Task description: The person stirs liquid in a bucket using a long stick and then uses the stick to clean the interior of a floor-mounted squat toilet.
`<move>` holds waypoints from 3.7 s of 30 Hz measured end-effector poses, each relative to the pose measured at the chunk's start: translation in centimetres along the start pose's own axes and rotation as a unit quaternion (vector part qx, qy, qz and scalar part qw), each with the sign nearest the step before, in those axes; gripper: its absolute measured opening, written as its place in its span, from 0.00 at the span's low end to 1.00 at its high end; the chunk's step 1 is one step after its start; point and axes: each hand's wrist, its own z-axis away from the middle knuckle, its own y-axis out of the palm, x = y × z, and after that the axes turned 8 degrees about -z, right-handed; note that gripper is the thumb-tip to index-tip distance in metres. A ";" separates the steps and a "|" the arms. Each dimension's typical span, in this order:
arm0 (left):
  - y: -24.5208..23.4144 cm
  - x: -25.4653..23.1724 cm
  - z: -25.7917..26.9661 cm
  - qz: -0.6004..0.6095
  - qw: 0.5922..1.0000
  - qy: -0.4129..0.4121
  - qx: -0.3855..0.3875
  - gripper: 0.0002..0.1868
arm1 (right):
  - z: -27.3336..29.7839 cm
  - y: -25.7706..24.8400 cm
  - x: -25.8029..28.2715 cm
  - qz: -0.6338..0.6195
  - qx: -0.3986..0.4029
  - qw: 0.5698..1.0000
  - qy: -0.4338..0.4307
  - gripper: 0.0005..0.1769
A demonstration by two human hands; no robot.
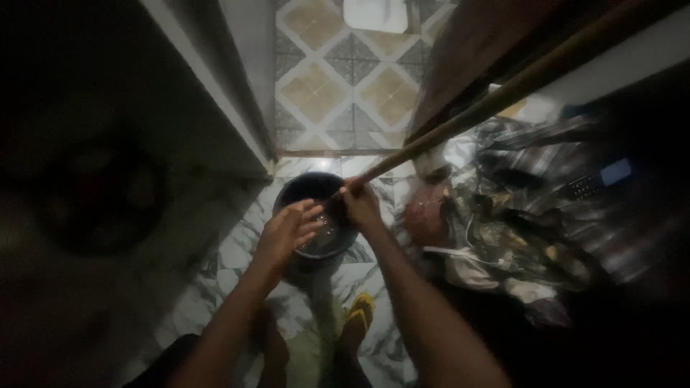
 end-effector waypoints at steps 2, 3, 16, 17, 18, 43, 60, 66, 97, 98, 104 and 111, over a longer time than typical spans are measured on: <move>0.0 0.3 -0.4 0.001 1.000 -0.002 -0.005 0.32 | -0.2 0.2 -1.0 0.070 0.007 0.997 -0.034 0.16; 0.1 0.4 -0.7 0.003 1.000 -0.004 -0.007 0.32 | -0.2 0.3 -1.1 0.060 0.002 0.998 -0.019 0.17; -0.2 -0.2 -0.8 -0.019 0.999 -0.011 -0.025 0.31 | 1.6 -2.4 11.8 0.017 0.023 0.992 0.127 0.17; -0.3 -0.2 -0.7 -0.026 0.999 -0.011 -0.029 0.31 | 1.3 -2.6 12.0 0.058 0.023 0.990 0.127 0.17; -0.4 -0.2 -0.7 -0.034 0.999 -0.010 -0.032 0.31 | 0.9 -2.6 11.8 0.084 0.021 0.990 0.113 0.18; 0.4 0.9 -0.9 -0.044 0.998 -0.046 -0.028 0.29 | 2.8 -2.2 3.9 0.068 -0.046 0.995 0.057 0.23; -2.1 6.8 -4.8 -0.008 0.999 -0.040 -0.034 0.31 | 2.9 0.0 -0.4 -0.076 -0.079 0.992 0.063 0.19; -3.0 8.2 -6.4 0.096 0.995 -0.036 0.016 0.30 | 2.0 0.0 -0.7 0.110 -0.126 0.982 0.084 0.11; -3.4 6.0 -3.1 -0.027 0.996 -0.070 -0.047 0.29 | 2.6 -2.2 -6.1 -0.150 0.006 0.984 0.094 0.14; -3.3 6.0 -3.0 -0.030 0.996 -0.069 -0.046 0.29 | 3.0 -2.0 -6.7 -0.176 0.003 0.980 0.095 0.15; -3.6 7.2 -4.1 -0.015 0.998 -0.060 -0.027 0.29 | 4.3 -1.2 -8.5 -0.053 0.027 0.998 0.025 0.20; -2.9 9.1 -7.1 -0.104 0.992 -0.052 -0.051 0.22 | 5.2 -2.3 0.9 0.061 -0.032 0.997 0.043 0.19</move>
